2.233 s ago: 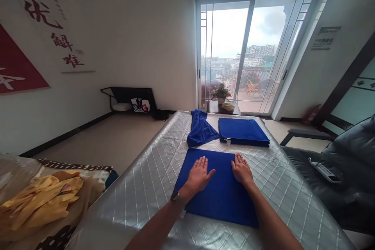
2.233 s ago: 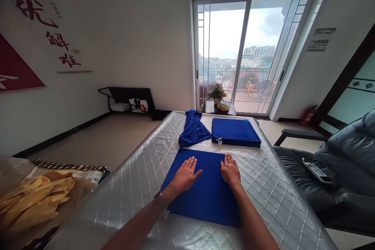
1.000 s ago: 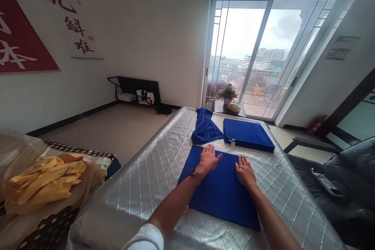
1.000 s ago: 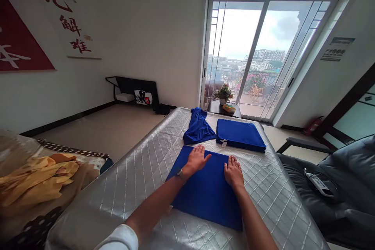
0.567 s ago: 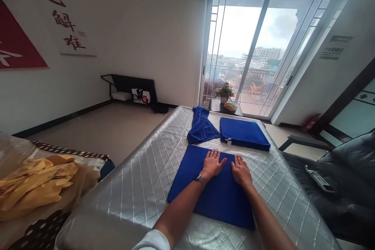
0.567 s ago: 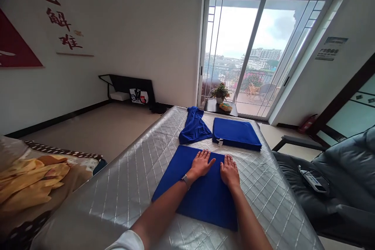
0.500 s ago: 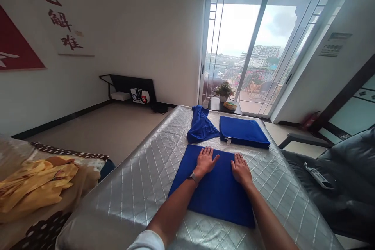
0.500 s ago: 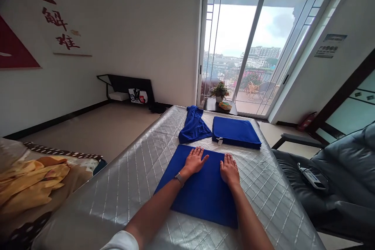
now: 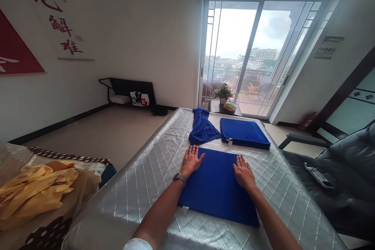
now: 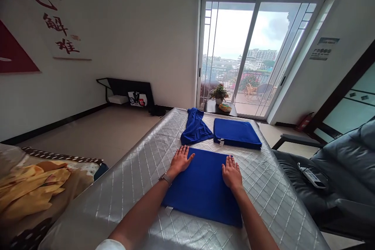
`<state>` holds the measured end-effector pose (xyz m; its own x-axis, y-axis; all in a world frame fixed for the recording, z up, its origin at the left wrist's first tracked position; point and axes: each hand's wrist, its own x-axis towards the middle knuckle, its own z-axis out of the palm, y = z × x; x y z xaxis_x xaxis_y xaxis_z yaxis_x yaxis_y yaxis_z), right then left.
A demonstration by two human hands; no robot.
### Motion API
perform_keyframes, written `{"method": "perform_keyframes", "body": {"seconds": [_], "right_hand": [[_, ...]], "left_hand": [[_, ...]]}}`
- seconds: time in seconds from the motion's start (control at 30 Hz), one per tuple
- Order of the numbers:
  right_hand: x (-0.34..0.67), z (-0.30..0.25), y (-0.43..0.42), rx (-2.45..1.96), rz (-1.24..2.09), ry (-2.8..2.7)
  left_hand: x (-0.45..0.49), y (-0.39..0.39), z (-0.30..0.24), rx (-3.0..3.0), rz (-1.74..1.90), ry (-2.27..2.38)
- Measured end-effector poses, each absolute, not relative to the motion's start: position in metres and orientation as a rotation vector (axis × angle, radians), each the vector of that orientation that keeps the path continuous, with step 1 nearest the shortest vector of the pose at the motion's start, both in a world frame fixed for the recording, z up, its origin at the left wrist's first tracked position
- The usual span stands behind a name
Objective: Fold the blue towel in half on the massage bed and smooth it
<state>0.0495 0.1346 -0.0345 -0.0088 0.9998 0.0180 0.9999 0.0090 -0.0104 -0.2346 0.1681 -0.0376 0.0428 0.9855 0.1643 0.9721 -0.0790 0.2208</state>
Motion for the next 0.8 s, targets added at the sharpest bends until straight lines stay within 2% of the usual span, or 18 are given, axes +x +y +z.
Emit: {"method": "perform_keyframes", "body": {"seconds": [0.3, 0.5, 0.6, 0.8], "right_hand": [[0.048, -0.035, 0.119, -2.207, 0.083, -2.156], [0.051, -0.036, 0.117, -2.176, 0.11, -2.185], [0.054, -0.039, 0.115, -2.147, 0.066, -2.231], [0.051, -0.039, 0.119, -2.179, 0.072, -2.158]], "left_hand": [[-0.214, 0.172, -0.022, 2.188, 0.302, 2.161], [-0.091, 0.146, -0.028, 2.571, 0.47, 1.553], [-0.058, 0.133, -0.035, 2.615, 0.5, 1.438], [-0.123, 0.133, -0.043, 2.552, 0.445, 1.616]]}}
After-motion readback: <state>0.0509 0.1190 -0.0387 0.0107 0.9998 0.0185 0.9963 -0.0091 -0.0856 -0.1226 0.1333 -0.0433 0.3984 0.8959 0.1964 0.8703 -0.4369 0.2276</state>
